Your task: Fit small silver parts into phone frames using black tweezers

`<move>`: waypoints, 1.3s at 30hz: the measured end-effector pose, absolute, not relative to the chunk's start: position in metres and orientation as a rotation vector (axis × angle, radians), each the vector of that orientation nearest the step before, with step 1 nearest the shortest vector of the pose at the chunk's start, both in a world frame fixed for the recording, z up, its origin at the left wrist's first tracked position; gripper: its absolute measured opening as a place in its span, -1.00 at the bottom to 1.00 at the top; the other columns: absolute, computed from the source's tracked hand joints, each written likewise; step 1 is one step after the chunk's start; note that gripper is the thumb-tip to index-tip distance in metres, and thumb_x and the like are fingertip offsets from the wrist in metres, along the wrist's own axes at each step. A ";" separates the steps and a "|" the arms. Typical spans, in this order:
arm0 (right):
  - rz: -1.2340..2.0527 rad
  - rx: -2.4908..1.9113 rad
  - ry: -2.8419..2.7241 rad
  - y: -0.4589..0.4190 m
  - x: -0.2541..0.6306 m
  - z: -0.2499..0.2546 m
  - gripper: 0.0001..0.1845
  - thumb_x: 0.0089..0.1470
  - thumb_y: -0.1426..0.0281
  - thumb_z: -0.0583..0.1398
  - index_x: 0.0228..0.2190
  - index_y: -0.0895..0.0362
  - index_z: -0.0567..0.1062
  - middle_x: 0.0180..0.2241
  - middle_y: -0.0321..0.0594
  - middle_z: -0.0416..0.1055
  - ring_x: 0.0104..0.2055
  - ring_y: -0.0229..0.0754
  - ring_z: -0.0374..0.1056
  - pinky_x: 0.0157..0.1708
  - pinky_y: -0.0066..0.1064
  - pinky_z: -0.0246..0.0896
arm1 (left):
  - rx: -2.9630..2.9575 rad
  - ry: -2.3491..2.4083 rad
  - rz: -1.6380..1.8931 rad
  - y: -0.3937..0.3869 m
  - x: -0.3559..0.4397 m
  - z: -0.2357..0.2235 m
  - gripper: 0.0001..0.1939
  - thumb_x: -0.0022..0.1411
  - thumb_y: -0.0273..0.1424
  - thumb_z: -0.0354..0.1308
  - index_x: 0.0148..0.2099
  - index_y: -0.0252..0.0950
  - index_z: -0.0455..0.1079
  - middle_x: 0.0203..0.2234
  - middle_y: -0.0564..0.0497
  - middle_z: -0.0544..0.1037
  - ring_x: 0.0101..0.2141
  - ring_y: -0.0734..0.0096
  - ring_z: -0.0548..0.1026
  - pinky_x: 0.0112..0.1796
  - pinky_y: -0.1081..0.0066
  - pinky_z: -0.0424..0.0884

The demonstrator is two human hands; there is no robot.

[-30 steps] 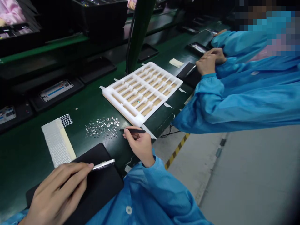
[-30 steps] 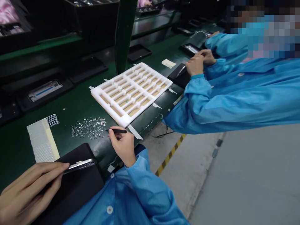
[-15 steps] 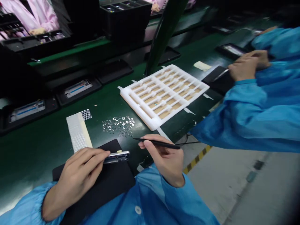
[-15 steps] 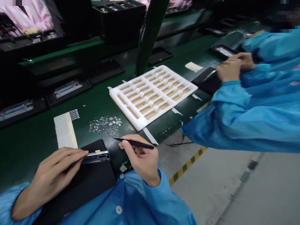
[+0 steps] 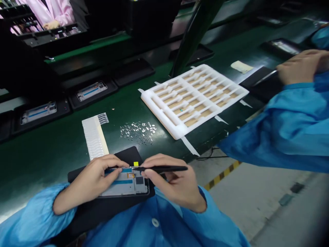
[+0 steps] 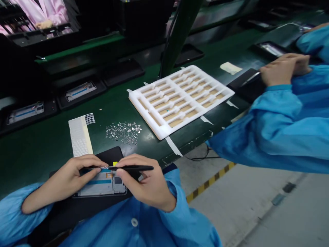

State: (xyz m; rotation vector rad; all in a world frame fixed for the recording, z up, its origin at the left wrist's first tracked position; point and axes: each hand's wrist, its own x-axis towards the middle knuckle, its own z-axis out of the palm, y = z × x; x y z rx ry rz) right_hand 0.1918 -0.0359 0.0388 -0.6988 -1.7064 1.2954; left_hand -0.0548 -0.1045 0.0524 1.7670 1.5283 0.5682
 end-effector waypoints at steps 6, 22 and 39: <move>1.385 -0.725 -1.798 -0.034 0.181 0.017 -0.88 0.23 0.49 0.32 -0.25 0.08 0.70 -0.30 -0.17 0.69 -0.27 -0.10 0.64 -0.30 -0.32 0.59 | 1.707 1.533 0.533 -0.099 -0.055 0.037 -0.72 0.43 -0.41 0.15 0.03 -0.07 0.65 -0.08 0.00 0.70 -0.13 0.30 0.68 -0.17 0.37 0.62; 1.359 -0.802 -1.797 -0.036 0.178 0.011 -0.88 0.21 0.50 0.33 -0.25 0.10 0.70 -0.29 -0.18 0.68 -0.28 -0.14 0.63 -0.32 -0.38 0.54 | 1.560 1.593 0.502 -0.099 -0.049 0.039 -0.76 0.43 -0.27 0.16 0.00 -0.02 0.66 -0.09 0.08 0.68 -0.11 0.35 0.64 -0.06 0.38 0.55; 1.142 -0.737 -1.783 -0.045 0.175 0.010 -0.86 0.21 0.56 0.33 -0.22 0.14 0.68 -0.27 -0.12 0.67 -0.28 -0.14 0.64 -0.27 -0.38 0.59 | 1.562 1.724 0.636 -0.106 -0.038 0.029 -0.84 0.35 -0.35 0.25 -0.14 -0.04 0.68 -0.22 0.13 0.70 -0.23 0.42 0.64 -0.22 0.45 0.53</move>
